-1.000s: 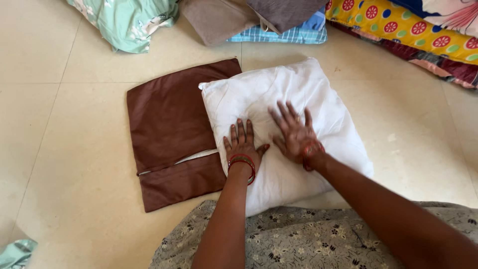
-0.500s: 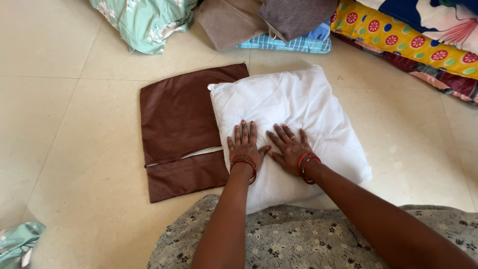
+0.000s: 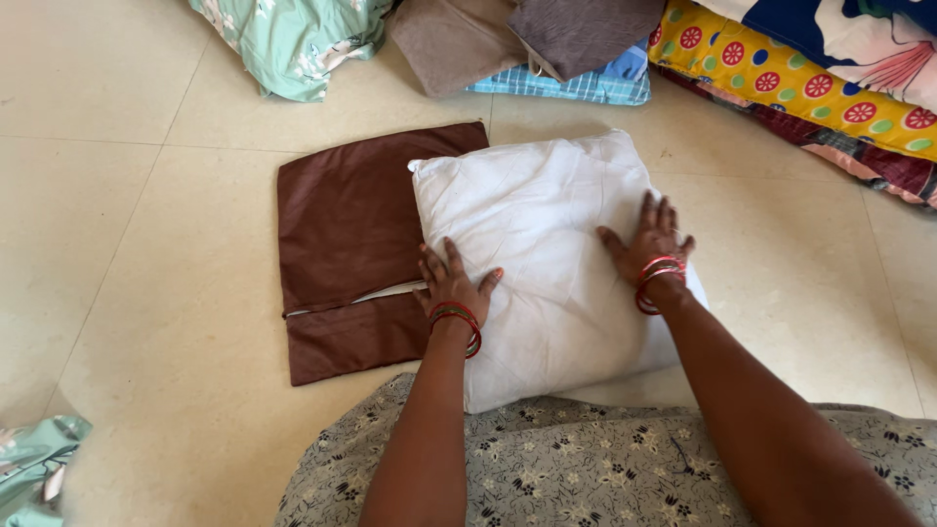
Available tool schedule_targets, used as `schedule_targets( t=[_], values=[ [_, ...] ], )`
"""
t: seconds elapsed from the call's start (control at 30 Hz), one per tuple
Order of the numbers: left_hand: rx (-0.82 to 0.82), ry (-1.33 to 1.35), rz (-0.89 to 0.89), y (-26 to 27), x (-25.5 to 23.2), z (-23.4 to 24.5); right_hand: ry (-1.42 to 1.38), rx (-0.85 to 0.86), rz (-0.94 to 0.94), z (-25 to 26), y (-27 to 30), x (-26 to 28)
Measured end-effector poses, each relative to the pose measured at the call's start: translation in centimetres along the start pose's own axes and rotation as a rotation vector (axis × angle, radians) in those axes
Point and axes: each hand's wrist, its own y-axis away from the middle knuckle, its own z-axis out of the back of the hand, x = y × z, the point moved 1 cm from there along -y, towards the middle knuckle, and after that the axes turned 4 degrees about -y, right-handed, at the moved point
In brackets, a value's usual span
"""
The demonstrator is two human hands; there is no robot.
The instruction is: The person sits on the floor and inserts a white pillow into a brown pillowcase. They repeatedly adjust the pillow and case, attempt to insert the pillow, and smooth the case over the pillow.
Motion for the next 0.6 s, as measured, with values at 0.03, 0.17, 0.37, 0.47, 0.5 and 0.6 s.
schedule_targets(
  t=[0.03,0.17,0.37,0.47,0.5,0.6],
  values=[
    [-0.022,0.097,0.023,-0.1,0.2,0.1,-0.028,0.015,-0.077,0.3,-0.6,-0.7],
    [-0.122,0.350,0.024,-0.6,0.7,-0.2,-0.194,0.114,-0.249,0.3,-1.9,-2.8],
    [-0.363,0.545,0.057,-2.2,1.1,-0.3,-0.541,0.054,-0.333,2.6,-2.6,-2.9],
    [-0.244,0.673,0.142,-2.8,1.7,-0.1,-0.795,0.215,-0.497,4.5,-2.1,-1.9],
    [-0.147,0.725,0.189,-2.9,1.7,0.0,-0.804,0.265,-0.488,5.0,-1.8,-1.6],
    [-0.154,0.689,0.050,-2.5,1.2,0.0,-0.848,0.322,-0.422,5.4,-1.2,-0.9]
  ],
)
